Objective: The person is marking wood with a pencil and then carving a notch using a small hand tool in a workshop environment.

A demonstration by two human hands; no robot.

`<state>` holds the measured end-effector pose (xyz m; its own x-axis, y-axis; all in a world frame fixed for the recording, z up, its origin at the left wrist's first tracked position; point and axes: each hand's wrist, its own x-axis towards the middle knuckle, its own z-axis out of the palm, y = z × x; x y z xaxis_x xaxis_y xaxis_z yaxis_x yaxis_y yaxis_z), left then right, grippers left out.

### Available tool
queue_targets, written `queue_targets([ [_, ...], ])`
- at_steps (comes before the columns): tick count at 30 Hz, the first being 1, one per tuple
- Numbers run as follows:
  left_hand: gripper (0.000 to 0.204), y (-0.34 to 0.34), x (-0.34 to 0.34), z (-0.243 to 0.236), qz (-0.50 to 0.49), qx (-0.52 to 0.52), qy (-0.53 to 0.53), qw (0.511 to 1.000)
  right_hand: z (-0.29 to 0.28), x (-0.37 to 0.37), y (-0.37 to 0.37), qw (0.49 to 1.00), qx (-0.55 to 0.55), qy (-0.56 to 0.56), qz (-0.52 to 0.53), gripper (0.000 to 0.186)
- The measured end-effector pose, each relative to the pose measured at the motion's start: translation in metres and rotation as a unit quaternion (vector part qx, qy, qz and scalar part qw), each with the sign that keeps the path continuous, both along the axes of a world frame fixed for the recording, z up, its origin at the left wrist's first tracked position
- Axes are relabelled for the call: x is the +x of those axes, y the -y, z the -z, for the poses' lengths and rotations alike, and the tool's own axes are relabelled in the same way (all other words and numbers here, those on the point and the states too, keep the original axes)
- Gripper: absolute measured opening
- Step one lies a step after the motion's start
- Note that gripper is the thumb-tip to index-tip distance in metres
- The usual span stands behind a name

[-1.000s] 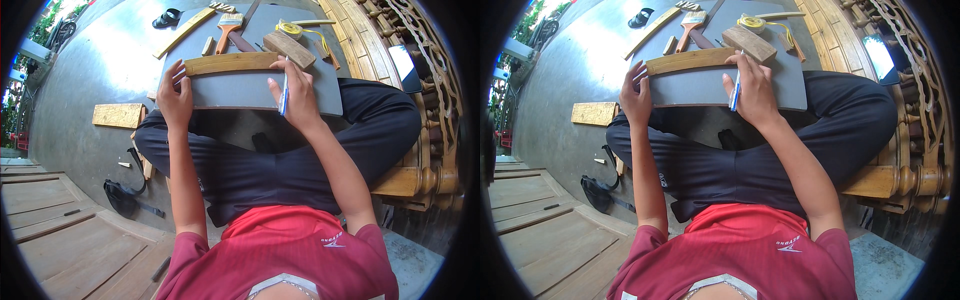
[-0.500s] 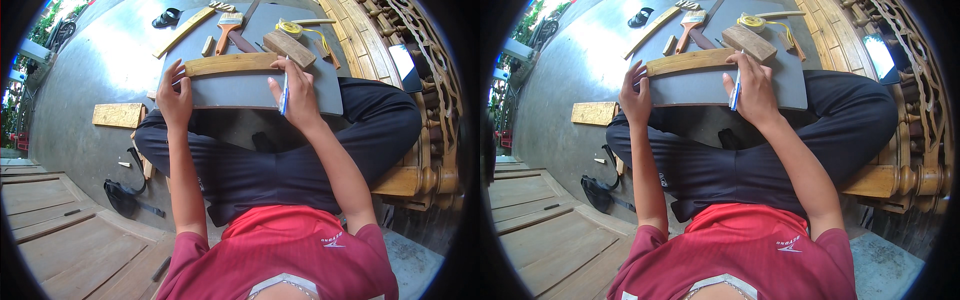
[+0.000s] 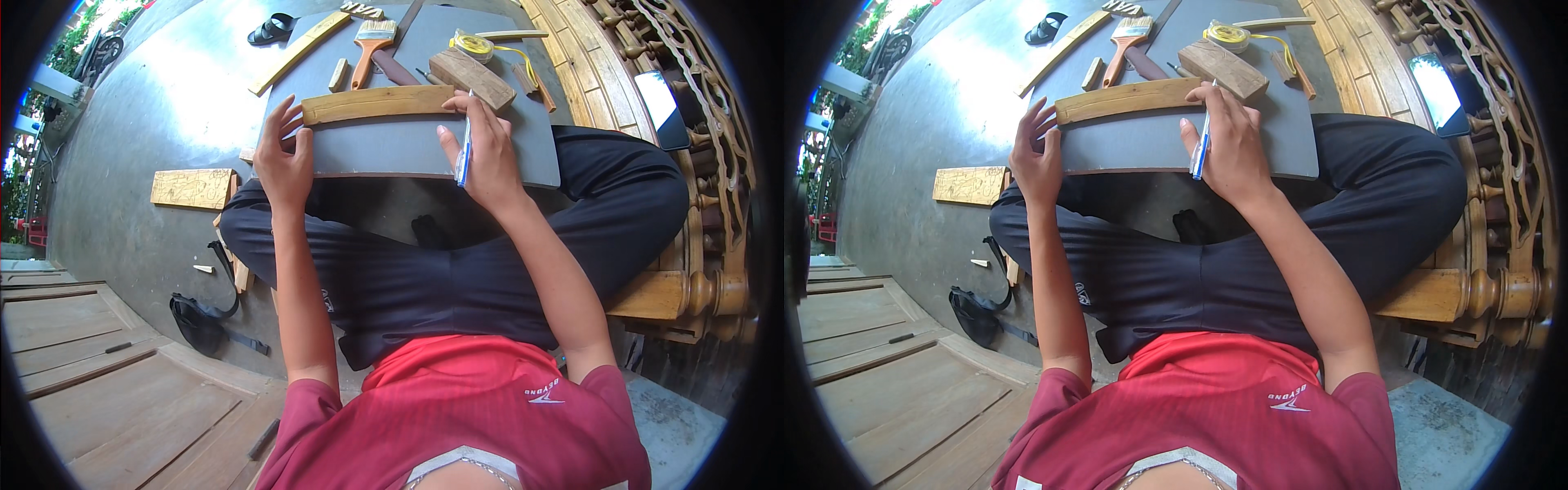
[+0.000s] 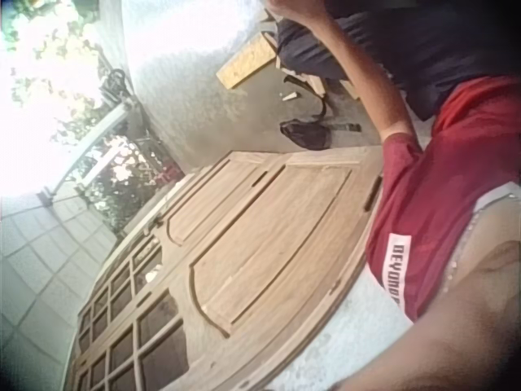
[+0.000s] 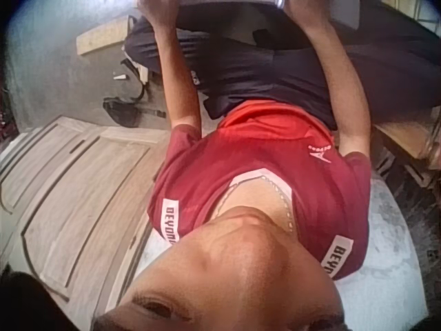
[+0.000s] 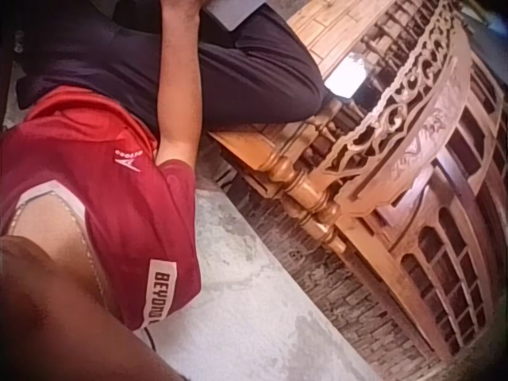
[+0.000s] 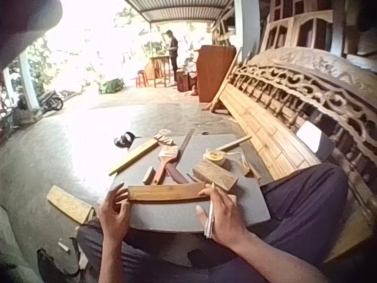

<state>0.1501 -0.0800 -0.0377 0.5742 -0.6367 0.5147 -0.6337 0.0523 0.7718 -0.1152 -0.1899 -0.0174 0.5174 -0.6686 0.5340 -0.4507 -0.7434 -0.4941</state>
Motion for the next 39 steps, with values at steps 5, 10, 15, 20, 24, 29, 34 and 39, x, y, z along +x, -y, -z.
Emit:
queue_targets([
  [5,0.050,0.000,0.001,0.002,0.011,-0.017,-0.013,1.000,0.001,0.000,0.001,1.000,-0.010,0.001,-0.004,0.031],
  [10,0.052,-0.001,-0.002,-0.001,0.020,-0.030,-0.040,0.999,0.004,-0.001,0.004,1.000,0.004,0.007,-0.015,0.029],
  [15,0.051,-0.001,-0.002,-0.002,0.018,-0.029,-0.049,0.998,0.004,0.000,0.004,1.000,0.004,0.010,-0.014,0.028],
  [20,0.045,0.000,0.000,0.001,0.006,-0.015,-0.032,0.999,0.001,-0.001,0.001,1.000,-0.017,0.010,-0.004,0.029],
  [24,0.035,0.001,-0.001,-0.001,-0.035,0.012,-0.007,0.999,-0.001,-0.002,-0.001,1.000,0.004,-0.013,0.012,0.033],
  [29,0.027,0.001,-0.001,-0.002,-0.074,0.018,0.054,0.996,-0.007,0.000,-0.002,0.999,-0.033,-0.024,0.029,0.035],
  [34,0.027,0.004,0.000,-0.001,-0.081,0.021,0.148,0.985,-0.041,0.006,0.014,0.982,-0.169,-0.066,0.060,0.030],
  [39,0.025,0.000,-0.002,-0.008,0.008,0.091,0.198,0.976,-0.054,0.038,0.083,0.956,-0.242,-0.155,0.059,0.042],
])
